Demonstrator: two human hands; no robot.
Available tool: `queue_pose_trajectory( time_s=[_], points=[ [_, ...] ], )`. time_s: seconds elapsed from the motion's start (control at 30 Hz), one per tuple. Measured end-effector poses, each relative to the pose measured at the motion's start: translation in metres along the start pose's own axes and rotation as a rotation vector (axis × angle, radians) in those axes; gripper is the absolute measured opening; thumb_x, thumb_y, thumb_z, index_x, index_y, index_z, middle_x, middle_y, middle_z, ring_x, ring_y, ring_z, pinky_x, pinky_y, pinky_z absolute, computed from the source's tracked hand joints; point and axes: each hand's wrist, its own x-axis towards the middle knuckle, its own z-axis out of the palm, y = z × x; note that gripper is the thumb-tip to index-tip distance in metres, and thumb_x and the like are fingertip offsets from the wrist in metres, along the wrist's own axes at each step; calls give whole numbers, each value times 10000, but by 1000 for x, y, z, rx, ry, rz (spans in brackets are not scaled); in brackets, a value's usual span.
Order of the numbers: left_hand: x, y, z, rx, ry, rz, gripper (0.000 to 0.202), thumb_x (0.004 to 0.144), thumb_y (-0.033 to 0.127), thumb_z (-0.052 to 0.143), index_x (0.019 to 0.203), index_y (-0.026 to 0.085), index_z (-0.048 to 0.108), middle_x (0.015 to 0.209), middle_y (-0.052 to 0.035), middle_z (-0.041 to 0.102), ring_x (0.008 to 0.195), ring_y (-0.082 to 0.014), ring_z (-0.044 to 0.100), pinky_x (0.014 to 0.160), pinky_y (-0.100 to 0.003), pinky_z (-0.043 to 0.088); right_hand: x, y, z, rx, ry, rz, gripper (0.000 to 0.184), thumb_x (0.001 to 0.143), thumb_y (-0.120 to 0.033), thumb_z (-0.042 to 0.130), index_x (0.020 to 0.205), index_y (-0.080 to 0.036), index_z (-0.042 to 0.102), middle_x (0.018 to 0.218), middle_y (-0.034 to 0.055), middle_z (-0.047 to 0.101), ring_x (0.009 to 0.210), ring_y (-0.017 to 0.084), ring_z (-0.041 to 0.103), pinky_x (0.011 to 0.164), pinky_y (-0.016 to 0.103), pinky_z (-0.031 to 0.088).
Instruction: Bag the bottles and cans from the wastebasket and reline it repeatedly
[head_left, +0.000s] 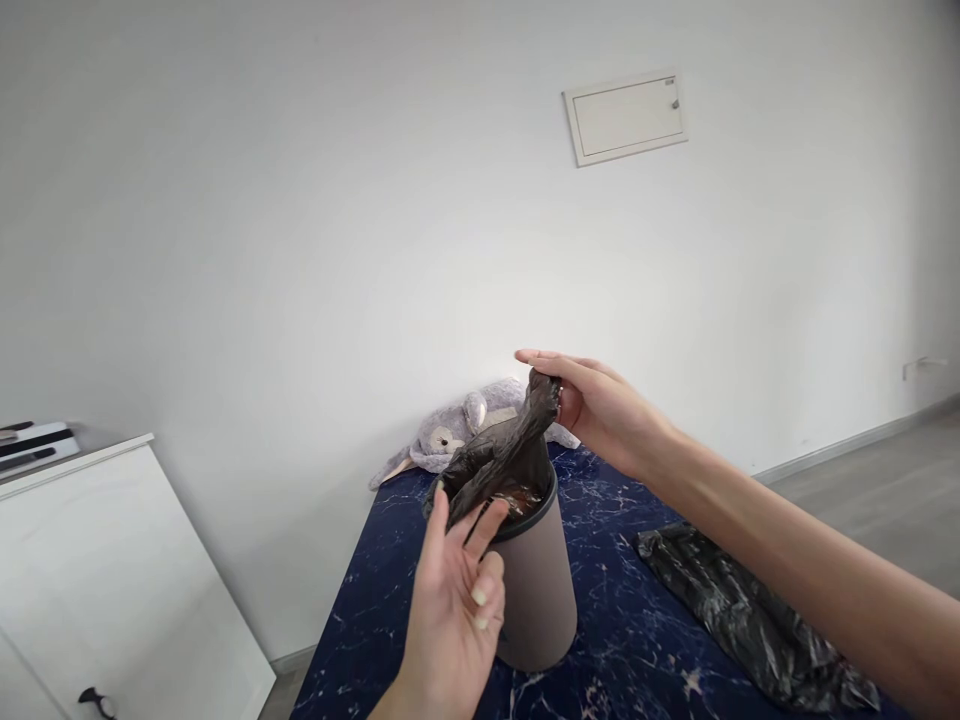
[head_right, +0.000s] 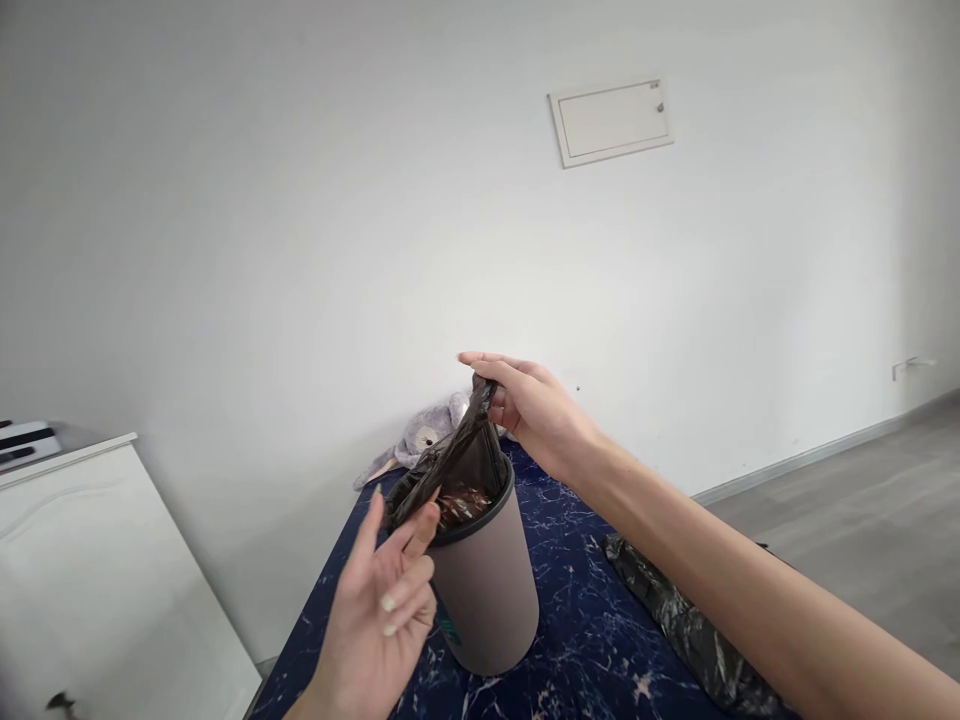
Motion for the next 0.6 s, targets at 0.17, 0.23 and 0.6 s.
queue_pose_trajectory(
  time_s=[0.17, 0.23, 0.6],
  points=[
    [1, 36, -1, 8, 72, 160, 241, 1171, 316, 420, 1249, 214, 623, 868, -8, 726, 361, -15, 449, 331, -107, 424, -9, -12, -5, -22, -24, -79, 318, 933, -366, 792, 1207, -206, 819, 700, -26, 519, 653, 144, 465, 593, 263, 436],
    [10, 48, -2, 88, 118, 148, 236, 1169, 318, 436, 1136, 182, 626, 863, -11, 710, 364, 5, 436, 335, -90, 413, -11, -16, -6, -25, -37, -95, 294, 932, -356, 789, 1192, -223, 822, 672, -30, 501, 663, 152, 481, 602, 264, 434],
    [90, 97, -27, 677, 132, 134, 197, 967, 275, 777, 1015, 139, 644, 746, -13, 659, 438, -71, 552, 410, -191, 496, -9, -30, 6, -27, -113, -133, 306, 908, -325, 752, 1185, -219, 829, 679, -28, 482, 632, 142, 472, 587, 268, 445]
  ],
)
